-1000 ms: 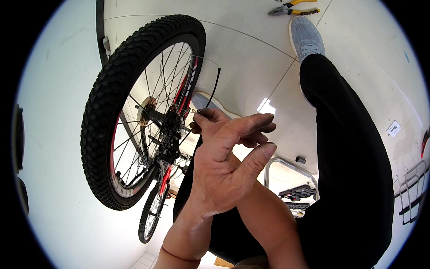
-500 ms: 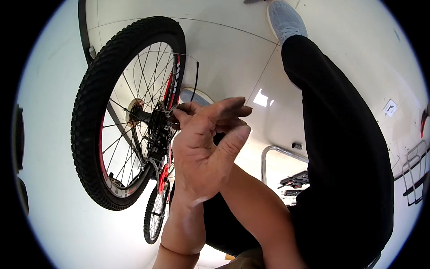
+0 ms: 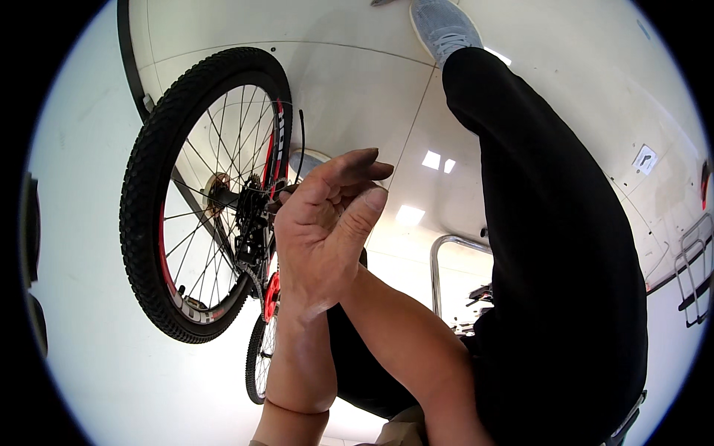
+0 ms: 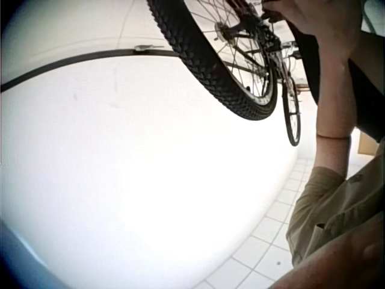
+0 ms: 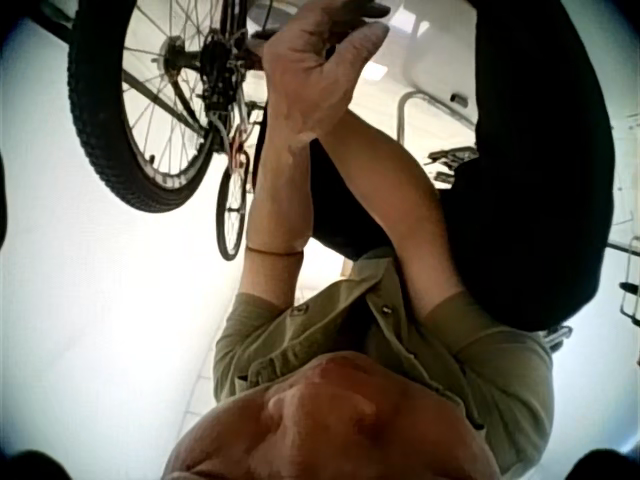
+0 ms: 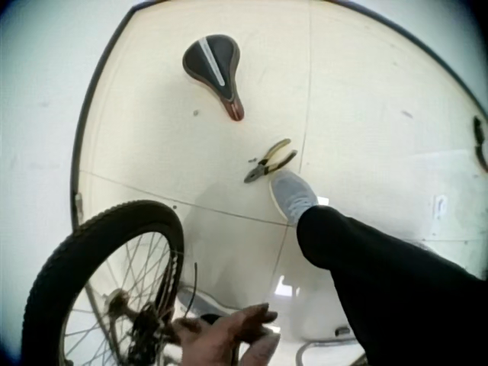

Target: The person works on a bicycle lying upside down, manipulating the rear derailleur cable and adjusting the rear wheel. They use their hands to thread and tension the cable, then rotate the wheel to check alignment. The person also handles the bicycle seat and repositions the bike during the process.

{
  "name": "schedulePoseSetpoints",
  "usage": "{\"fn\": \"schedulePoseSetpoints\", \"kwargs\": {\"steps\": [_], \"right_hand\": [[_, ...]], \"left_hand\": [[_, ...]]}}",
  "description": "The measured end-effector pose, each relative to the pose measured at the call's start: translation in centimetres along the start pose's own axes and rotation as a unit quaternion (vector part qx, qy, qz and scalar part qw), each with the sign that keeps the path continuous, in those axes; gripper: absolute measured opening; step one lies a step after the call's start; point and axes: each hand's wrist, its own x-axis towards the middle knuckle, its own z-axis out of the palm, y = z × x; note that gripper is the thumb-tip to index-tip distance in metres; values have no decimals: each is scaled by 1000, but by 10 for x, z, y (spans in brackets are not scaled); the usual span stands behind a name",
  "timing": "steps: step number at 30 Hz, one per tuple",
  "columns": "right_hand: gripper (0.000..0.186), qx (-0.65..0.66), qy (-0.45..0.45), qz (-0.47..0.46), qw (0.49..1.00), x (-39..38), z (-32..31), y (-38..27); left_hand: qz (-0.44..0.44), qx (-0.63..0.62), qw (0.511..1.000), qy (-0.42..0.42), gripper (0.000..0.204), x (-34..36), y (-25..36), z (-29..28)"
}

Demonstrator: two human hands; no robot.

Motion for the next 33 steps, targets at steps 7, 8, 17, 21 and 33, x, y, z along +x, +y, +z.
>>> {"fn": "schedulePoseSetpoints", "kwargs": {"steps": [7,8,17,21,33], "right_hand": [[17,-13,-11,17,1000,-2,1,0],[16,-11,-11,14,1000,-3,2,1],[15,-29,13,9,999,9,0,6],[18,-46,-17,20,999,15,2,-1],[11,-201,-18,98,975,24,12,-18]], "left_hand": [[5,-25,1000,5,40,-3,-3,-1],[3,-23,1000,6,41,-3,-2,-2],[4,0,1000,5,40,-7,3,-15],[10,-36,999,5,40,-7,4,-13],[12,-35,999,7,42,-8,3,-12]]}}
